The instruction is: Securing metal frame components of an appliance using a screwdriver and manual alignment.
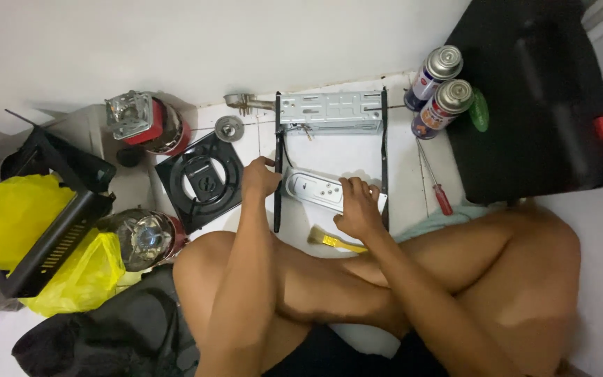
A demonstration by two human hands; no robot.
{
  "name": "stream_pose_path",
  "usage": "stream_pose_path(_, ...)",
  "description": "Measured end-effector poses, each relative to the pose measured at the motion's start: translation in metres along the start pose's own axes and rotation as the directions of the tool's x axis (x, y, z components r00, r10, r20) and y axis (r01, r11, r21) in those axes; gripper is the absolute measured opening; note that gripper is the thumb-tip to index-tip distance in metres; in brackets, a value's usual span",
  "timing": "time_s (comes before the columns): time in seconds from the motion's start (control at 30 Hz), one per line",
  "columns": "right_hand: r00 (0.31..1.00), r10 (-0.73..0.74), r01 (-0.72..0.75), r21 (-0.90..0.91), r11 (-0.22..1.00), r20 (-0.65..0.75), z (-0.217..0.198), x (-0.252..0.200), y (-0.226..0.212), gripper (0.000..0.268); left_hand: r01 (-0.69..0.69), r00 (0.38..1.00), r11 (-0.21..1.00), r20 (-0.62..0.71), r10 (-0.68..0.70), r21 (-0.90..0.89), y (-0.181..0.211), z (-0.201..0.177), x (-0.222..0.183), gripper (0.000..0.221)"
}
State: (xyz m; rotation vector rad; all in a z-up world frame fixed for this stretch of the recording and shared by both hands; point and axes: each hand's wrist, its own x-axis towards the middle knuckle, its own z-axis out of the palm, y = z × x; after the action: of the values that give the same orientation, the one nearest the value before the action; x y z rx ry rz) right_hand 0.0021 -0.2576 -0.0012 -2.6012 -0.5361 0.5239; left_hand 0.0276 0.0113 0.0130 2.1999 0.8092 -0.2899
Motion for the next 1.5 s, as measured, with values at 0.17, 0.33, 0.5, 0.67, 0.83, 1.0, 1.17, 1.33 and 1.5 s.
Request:
stream_pose_path(0.17,0.984,0.099,-0.094,-0.041,0.995,0.148,-0.007,-0.003,-0.012,0.088,0.007,1.000,1.000,0.007,-0.007,-0.003,0.004,-0.007,-0.007,0.045)
stream_pose_path(0.33,0.969,0.170,-0.164,-0.051,0.985,0.179,0.006,-0.013,-0.023,0.089,0.006,1.000,1.000,0.012,-0.006,0.009,0.007,-0.006,-0.008,0.046)
stream_pose_path(0.5,0.953,0.203,-0.227,0.085,0.970,0.226,-0.010,-0.036,-0.057,0.089,0.008,1.000,1.000,0.030,-0.008,0.004,0.002,0.001,-0.002,0.045)
stream_pose_path(0.67,0.992,0.110,-0.114,0.071,0.991,0.059,0.024,-0.019,-0.023,0.090,0.019,1.000,1.000,0.013,-0.019,0.011,0.000,0.000,0.000,0.046)
stream_pose_path(0.83,0.997,0.035,-0.038,-0.028,0.999,-0.071,0.017,-0.014,-0.014,0.085,0.016,0.999,1.000,0.040,-0.016,-0.003,-0.003,0.001,0.002,0.046)
stream_pose_path(1.0,0.991,0.044,-0.052,-0.059,0.997,-0.124,0.020,0.009,-0.012,0.082,0.029,0.997,1.000,0.069,-0.029,0.001,0.005,-0.005,-0.008,0.043)
stream_pose_path(1.17,0.997,-0.037,0.031,-0.094,0.995,-0.062,0.001,0.032,-0.009,0.092,-0.017,0.996,1.000,0.085,0.017,0.002,-0.012,0.004,0.007,0.043)
stream_pose_path(1.33,0.996,-0.053,0.051,-0.029,0.998,-0.066,0.000,0.039,0.007,0.088,-0.012,0.995,1.000,0.094,0.013,-0.008,0.000,-0.002,-0.003,0.042)
stream_pose_path(1.5,0.998,-0.061,0.059,-0.078,0.995,-0.027,0.004,0.043,0.009,0.088,-0.008,0.996,1.000,0.092,0.009,-0.010,-0.018,0.011,0.019,0.046)
